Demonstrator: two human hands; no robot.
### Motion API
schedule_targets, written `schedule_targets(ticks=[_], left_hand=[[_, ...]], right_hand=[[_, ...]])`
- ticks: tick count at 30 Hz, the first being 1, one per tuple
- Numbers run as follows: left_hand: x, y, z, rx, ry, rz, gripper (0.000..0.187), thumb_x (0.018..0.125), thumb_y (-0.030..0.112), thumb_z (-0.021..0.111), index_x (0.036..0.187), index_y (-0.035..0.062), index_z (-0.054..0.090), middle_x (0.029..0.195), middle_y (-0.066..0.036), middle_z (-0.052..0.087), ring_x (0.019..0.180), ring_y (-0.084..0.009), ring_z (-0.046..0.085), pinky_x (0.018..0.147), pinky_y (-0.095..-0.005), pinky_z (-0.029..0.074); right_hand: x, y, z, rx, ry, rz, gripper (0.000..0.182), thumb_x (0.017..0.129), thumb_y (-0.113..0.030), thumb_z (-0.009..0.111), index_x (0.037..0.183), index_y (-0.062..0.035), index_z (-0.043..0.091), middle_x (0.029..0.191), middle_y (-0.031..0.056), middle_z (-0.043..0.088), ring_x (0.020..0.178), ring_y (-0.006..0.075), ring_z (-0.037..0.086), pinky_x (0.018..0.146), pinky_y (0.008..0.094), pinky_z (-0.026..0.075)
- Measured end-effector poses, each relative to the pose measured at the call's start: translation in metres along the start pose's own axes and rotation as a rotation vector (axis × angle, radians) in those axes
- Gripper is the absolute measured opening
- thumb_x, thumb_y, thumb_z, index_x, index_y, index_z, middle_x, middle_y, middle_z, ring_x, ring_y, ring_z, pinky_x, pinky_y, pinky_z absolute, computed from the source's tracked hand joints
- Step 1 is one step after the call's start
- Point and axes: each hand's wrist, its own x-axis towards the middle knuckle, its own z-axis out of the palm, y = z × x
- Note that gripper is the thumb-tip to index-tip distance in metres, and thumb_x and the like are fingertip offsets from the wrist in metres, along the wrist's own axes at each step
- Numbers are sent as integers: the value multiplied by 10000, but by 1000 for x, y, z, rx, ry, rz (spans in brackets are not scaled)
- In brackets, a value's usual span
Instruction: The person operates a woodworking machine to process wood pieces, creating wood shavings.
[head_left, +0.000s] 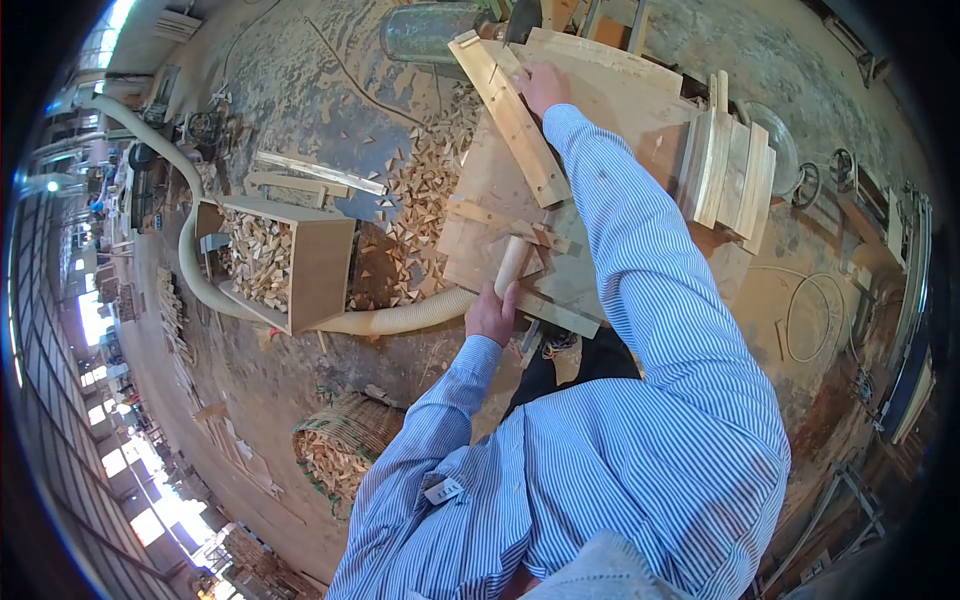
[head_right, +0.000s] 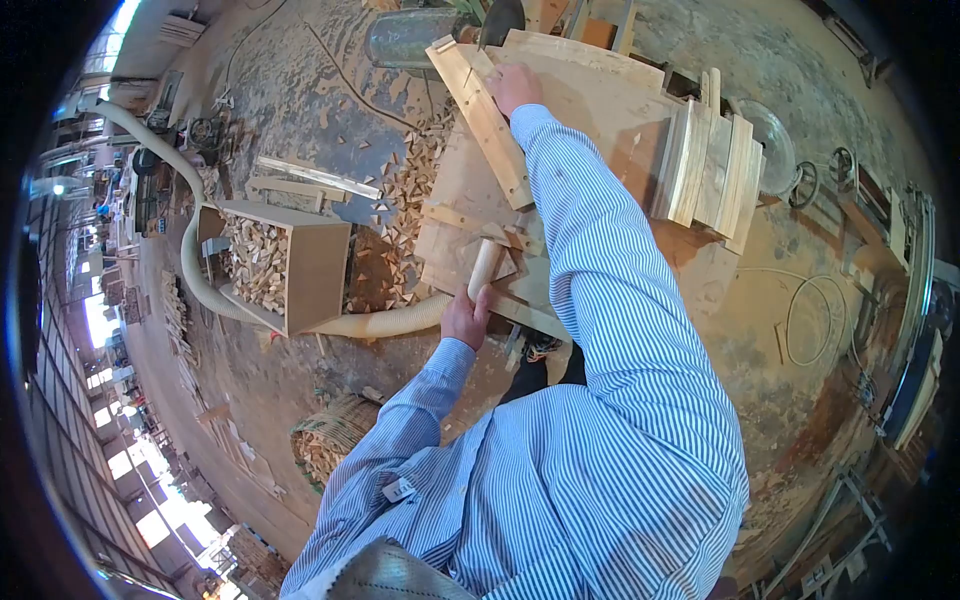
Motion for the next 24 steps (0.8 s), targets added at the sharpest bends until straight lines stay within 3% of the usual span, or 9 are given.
schedule_targets(ticks=[11,13,17,19,24], left_hand=[[28,21,7,35,143,90,570,1026,551,509,1046,-15,572,820,-286,676,826,-493,660,729,-569,503],[29,19,8,34,145,92,573,1026,552,506,1045,-16,572,824,-290,675,827,-494,659,732,-570,503],[23,21,3,38,120,64,576,1028,554,502,1042,-17,575,841,-304,674,839,-503,654,740,-573,501],[17,19,0,25,123,69,575,1028,555,502,1039,-15,574,849,-306,674,847,-506,652,743,-574,501],[-3,2,-1,16,107,71,567,1027,552,506,1028,-11,571,868,-311,675,871,-513,647,756,-577,498]], right_hand=[[39,15,-11,32,-30,11,417,887,-372,743,1208,-106,753,1127,176,744,1074,352,689,969,451,524],[33,13,-19,64,-79,56,414,881,-385,714,1217,-147,751,1250,168,702,1172,359,645,1013,457,505],[10,7,-36,35,-89,111,406,882,-354,711,1222,-134,744,1269,175,691,1149,365,657,1004,462,512],[1,8,-38,50,35,142,394,884,-329,707,1216,-119,742,1252,203,690,1128,375,662,1000,463,513],[-39,-7,-57,-54,25,-41,375,890,-318,705,1199,-110,745,1185,243,702,1107,381,663,970,478,520]])
